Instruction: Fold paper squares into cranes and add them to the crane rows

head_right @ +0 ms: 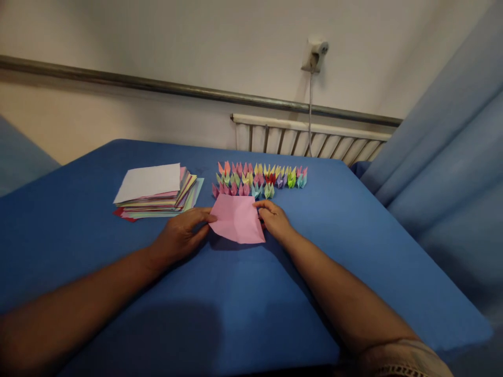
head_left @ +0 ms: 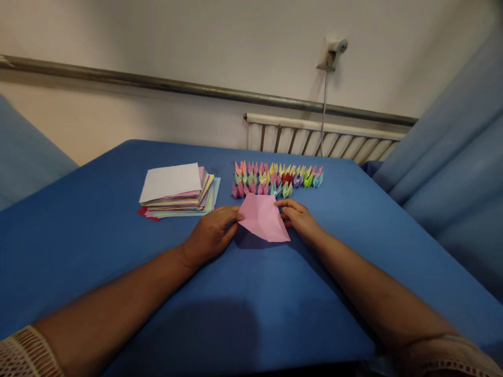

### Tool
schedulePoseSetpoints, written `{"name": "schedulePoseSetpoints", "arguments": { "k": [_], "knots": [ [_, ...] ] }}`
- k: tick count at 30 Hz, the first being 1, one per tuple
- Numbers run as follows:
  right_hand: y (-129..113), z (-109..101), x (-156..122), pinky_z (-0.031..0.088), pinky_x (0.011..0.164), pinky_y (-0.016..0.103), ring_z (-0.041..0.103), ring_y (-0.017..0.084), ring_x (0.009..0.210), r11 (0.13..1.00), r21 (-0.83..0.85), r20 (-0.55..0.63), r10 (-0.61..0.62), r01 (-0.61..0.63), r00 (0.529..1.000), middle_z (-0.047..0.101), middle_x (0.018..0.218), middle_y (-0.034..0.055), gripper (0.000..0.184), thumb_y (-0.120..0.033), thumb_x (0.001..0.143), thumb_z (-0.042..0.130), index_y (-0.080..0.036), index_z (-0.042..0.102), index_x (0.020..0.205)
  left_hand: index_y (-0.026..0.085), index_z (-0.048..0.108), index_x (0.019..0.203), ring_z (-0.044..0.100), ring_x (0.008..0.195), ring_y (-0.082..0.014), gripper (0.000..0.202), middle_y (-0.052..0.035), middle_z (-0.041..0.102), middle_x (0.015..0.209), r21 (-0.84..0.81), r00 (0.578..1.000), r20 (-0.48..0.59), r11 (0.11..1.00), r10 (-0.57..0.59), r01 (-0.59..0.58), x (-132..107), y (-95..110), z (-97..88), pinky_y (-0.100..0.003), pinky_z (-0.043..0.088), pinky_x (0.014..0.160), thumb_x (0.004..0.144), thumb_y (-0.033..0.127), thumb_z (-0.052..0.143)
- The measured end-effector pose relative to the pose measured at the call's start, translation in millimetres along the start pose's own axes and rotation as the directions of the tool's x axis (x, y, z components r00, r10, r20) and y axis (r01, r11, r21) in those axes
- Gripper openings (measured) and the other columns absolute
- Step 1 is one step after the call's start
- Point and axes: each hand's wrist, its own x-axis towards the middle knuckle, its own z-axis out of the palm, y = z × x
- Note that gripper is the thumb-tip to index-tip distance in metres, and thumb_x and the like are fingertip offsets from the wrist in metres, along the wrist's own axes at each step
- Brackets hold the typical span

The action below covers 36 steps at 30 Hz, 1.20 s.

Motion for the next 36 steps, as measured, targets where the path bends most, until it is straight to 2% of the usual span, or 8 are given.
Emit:
{"name": "schedulePoseSetpoints", "arguments": {
  "k": [6,11,15,20,25,29,34,36],
  "knots": [
    [-1,1,-2,0.045,0.055,0.024,0.055,0.013,0.058,0.999,0.023,0.127,0.028,-0.031,0.992,0.062,0.071,0.0011,0.036,-0.016,0.075,0.044,-0.017,0.065,0.105,0.018,0.063,0.099,0.051,0.123,-0.0248,0.018,-0.0112,0.054,0.133,-0.016,0.987,0.153,0.999,-0.048,0.051,2,-17,10.5,-0.042,0.043,0.102,0.085,0.02,0.051],
    [14,-2,5,0.045,0.057,0.023,0.055,0.011,0.059,0.999,-0.024,0.234,-0.021,0.028,0.972,0.063,0.074,0.0008,0.036,-0.007,0.069,0.046,-0.016,0.067,0.096,0.021,0.056,0.125,0.025,0.14,-0.0347,0.051,-0.0127,0.023,0.155,0.064,0.979,0.201,0.998,-0.021,0.008,2,-15,12.9,-0.054,0.03,0.11,0.075,0.016,0.063],
    [25,-7,9,0.049,0.072,0.026,0.059,0.012,0.073,0.952,-0.14,0.329,-0.215,0.272,0.92,0.063,0.083,0.0004,0.04,-0.002,0.069,0.051,-0.019,0.066,0.102,0.024,0.069,0.106,0.025,0.14,-0.0332,0.035,-0.0067,0.038,0.148,0.085,0.978,0.206,0.995,0.039,-0.058,2,-18,13.6,-0.055,0.028,0.111,0.075,0.01,0.059],
    [29,-6,8,0.047,0.083,0.031,0.056,0.015,0.091,0.75,-0.354,0.302,-0.474,0.559,0.827,0.056,0.1,0.0038,0.039,-0.003,0.072,0.061,-0.023,0.066,0.105,0.023,0.074,0.092,0.032,0.136,-0.0299,0.021,-0.0049,0.053,0.137,0.004,0.98,0.181,0.997,-0.08,0.08,4,-27,18.1,-0.053,0.031,0.11,0.078,0.018,0.059],
    [28,3,7,0.048,0.085,0.034,0.057,0.017,0.096,0.765,-0.392,0.174,-0.484,0.511,0.858,0.055,0.105,0.0057,0.016,-0.02,0.078,0.068,-0.02,0.069,0.094,0.024,0.075,0.09,0.034,0.136,-0.0273,0.024,-0.0031,0.054,0.136,-0.078,0.944,0.255,0.968,-0.211,0.238,5,-22,18.1,-0.05,0.029,0.112,0.086,0.031,0.053],
    [27,4,8,0.044,0.095,0.035,0.055,0.018,0.107,0.744,-0.468,0.135,-0.472,0.476,0.871,0.057,0.115,0.0063,0.017,-0.027,0.08,0.067,-0.02,0.071,0.096,0.021,0.074,0.085,0.035,0.135,-0.0283,0.027,-0.0039,0.055,0.135,-0.027,0.915,0.27,0.948,-0.298,0.317,5,-22,18.7,-0.047,0.029,0.112,0.085,0.04,0.054],
    [24,4,6,0.045,0.091,0.039,0.057,0.022,0.102,0.664,-0.688,0.035,-0.372,0.293,0.927,0.06,0.111,0.0081,0.017,-0.035,0.079,0.067,-0.018,0.068,0.08,0.018,0.068,0.075,0.038,0.132,-0.0325,0.031,-0.0062,0.061,0.127,0.152,0.896,0.227,0.923,-0.382,0.355,7,-27,21.2,-0.049,0.03,0.11,0.082,0.047,0.056],
    [21,7,2,0.043,0.095,0.042,0.053,0.026,0.112,0.614,-0.752,-0.02,-0.384,0.239,0.923,0.056,0.122,0.0127,0.027,-0.036,0.077,0.068,-0.016,0.066,0.094,0.018,0.066,0.078,0.041,0.13,-0.0333,0.029,-0.0078,0.062,0.125,0.215,0.886,0.2,0.901,-0.418,0.377,8,-27,21.7,-0.05,0.032,0.109,0.08,0.046,0.06]
  ]
}}
